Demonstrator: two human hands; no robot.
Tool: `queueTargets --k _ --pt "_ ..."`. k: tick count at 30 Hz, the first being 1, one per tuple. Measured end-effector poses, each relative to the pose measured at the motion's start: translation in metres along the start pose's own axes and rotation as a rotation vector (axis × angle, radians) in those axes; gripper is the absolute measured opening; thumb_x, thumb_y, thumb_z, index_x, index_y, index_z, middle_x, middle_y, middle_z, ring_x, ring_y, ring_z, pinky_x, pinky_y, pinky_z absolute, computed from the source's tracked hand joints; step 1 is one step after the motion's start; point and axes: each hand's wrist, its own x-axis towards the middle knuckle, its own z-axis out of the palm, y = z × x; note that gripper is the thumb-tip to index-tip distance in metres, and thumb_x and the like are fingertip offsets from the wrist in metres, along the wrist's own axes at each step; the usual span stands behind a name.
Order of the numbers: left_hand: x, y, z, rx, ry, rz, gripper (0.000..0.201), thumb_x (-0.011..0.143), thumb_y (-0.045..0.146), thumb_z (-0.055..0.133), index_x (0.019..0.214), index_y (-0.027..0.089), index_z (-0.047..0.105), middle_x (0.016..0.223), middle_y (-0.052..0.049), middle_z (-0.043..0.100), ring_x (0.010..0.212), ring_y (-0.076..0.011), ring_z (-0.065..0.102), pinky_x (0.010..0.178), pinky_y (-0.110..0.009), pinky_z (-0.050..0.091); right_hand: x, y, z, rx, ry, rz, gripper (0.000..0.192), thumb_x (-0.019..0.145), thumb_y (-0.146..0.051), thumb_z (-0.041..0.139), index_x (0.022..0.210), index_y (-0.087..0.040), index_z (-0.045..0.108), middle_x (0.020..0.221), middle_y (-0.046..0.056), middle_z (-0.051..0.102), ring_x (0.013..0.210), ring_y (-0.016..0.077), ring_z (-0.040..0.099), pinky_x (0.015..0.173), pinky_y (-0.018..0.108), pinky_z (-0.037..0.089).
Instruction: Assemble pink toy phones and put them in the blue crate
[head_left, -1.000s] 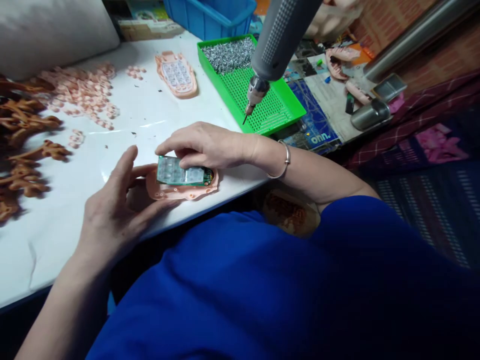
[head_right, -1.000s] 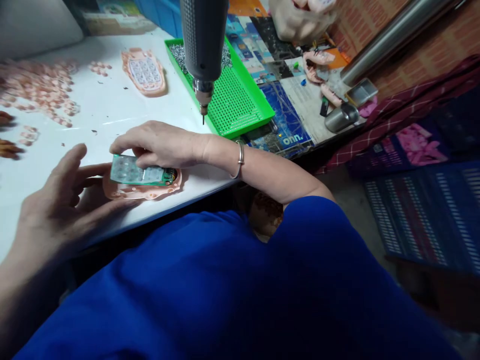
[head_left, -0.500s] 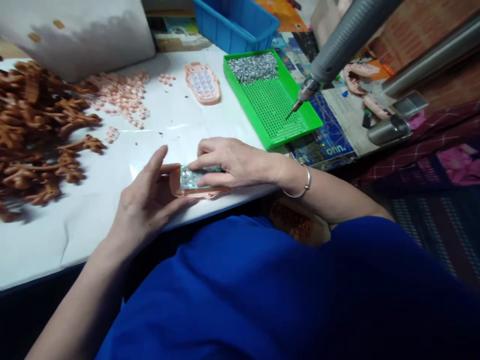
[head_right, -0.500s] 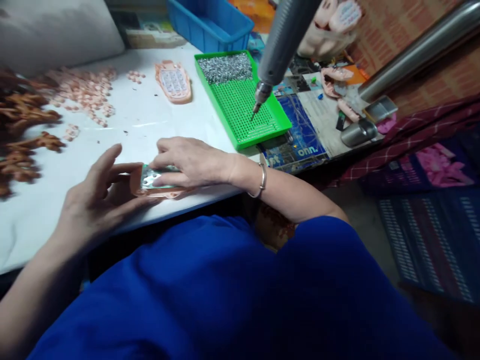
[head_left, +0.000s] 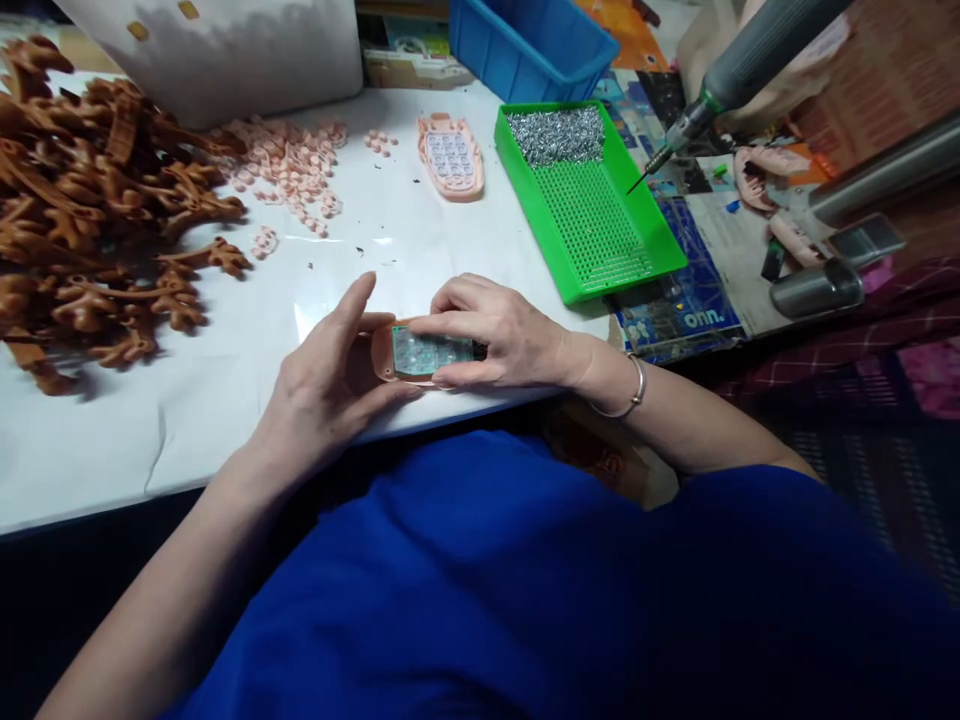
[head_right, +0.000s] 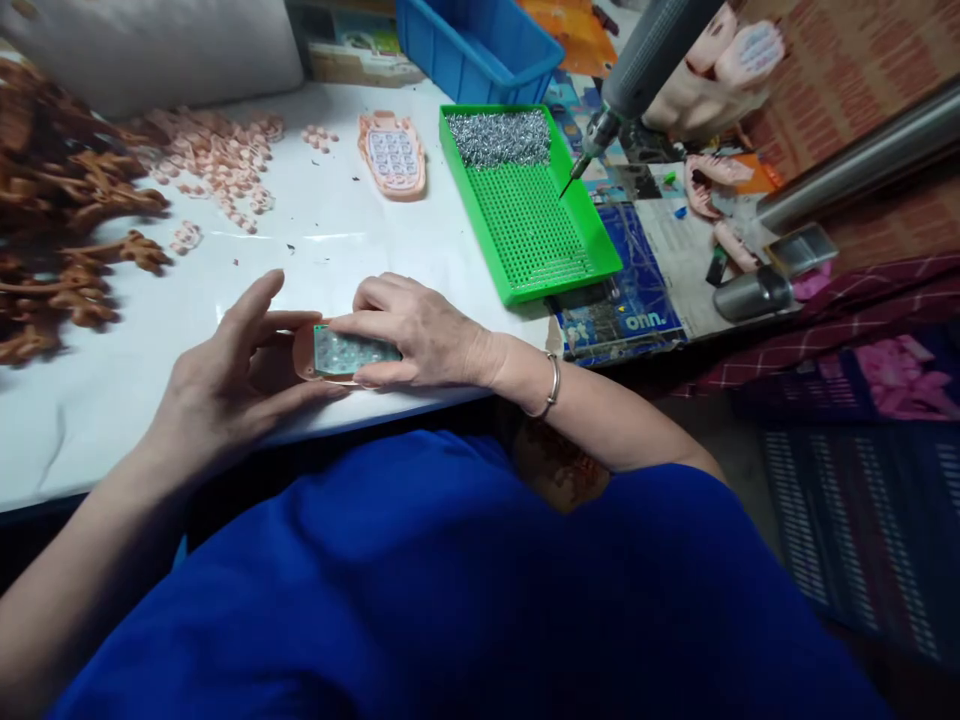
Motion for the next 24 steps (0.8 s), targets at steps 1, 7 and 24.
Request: queueTargets --k 1,7,24 --pt "-0.0001 -0.0004 -0.0001 0.003 0.002 0.007 0.086 0.085 0.053 0.068 0.154 0.023 0.028 0.121 -0.010 0.068 0.103 -0.0227 0.069 0.090 -0.038 0.059 0.0002 -0.0001 0.0000 0.008 -0.004 0.005 0.047 0.099 -0.051 0.044 0.123 -0.013 0.061 0.102 0.009 0.056 0.097 0.0184 0.051 0.087 0.037 0.048" --pt "0.0001 -0.0005 0.0007 0.004 0.010 0.025 0.085 0.085 0.054 0.068 0.155 0.027 0.027 0.120 -0.009 0.069 0.103 -0.0220 0.069 0.089 -0.038 0.059 -0.0004 -0.0002 0.0018 0.042 0.007 0.063 0.045 0.096 -0.051 0.051 0.121 -0.015 0.063 0.102 0.008 0.055 0.095 0.0184 0.051 0.086 0.038 0.048" --pt "0.0001 0.0066 -0.0055 0.104 -0.017 0.095 0.075 0.090 0.043 0.066 0.152 0.019 0.031 0.124 -0.013 0.063 0.108 -0.0243 0.064 0.091 -0.040 0.056 0.0062 -0.0060 -0.0054 0.060 -0.111 0.120 0.044 0.094 -0.047 0.056 0.118 -0.011 0.065 0.101 0.010 0.053 0.094 0.0204 0.047 0.087 0.037 0.044"
